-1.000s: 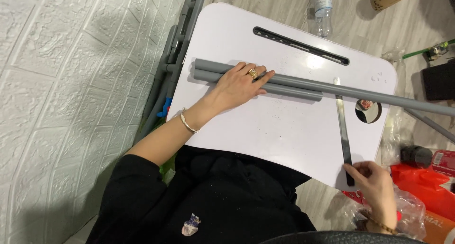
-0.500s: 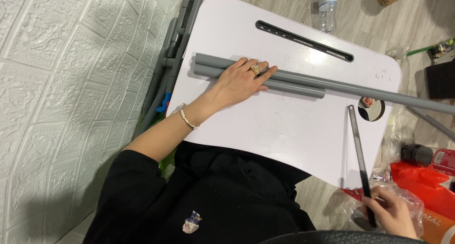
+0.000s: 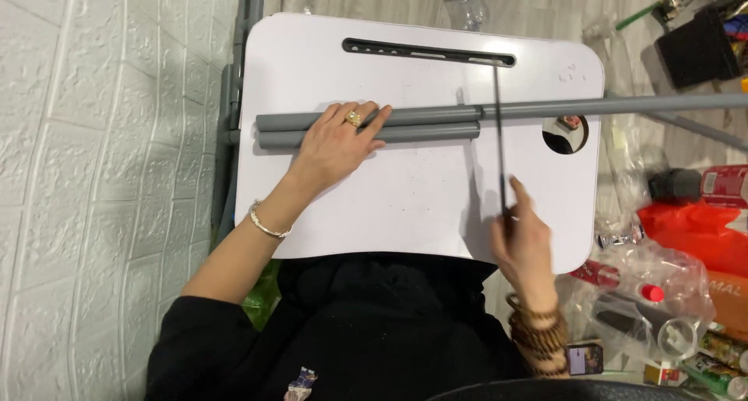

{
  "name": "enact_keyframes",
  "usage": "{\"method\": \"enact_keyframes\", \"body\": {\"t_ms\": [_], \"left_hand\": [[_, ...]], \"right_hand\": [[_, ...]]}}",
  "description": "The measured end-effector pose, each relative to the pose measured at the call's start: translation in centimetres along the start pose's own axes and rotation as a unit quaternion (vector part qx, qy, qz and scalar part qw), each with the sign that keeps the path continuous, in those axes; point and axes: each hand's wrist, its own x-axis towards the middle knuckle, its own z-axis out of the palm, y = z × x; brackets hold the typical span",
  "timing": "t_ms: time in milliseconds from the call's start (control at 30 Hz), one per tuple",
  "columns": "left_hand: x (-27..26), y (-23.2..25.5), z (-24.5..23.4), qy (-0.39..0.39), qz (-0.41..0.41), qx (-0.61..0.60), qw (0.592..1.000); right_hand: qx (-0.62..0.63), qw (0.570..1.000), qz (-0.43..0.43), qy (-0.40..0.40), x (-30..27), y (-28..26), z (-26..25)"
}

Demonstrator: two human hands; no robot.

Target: A person is using a hacksaw blade to cut through a grey PVC pipe on a small white table.

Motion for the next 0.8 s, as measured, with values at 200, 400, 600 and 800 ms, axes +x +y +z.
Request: {"method": "enact_keyframes", "body": {"t_ms": [200, 400, 600, 800], "left_hand": [[0.5, 0.3, -1.4, 0.006, 0.002, -0.008, 1.000], [0.5, 0.2, -1.2, 0.011, 0.004, -0.009, 1.000], [0.5, 0.0, -1.2, -0.005, 0.000, -0.023, 1.000], [0.5, -0.1, -1.1, -0.019, -0.002, -0.022, 1.000]], "right_hand": [[-0.097, 0.995, -0.027, 0.006, 1.6, -1.7, 1.8], [-0.182, 0.983, -0.028, -0.011, 1.4, -1.6, 2.0], [-0.256, 0.964, -0.018, -0.068, 1.4, -1.8, 2.4], [-0.255, 0.962, -0.008, -0.096, 2.0, -2.2, 1.6]]}}
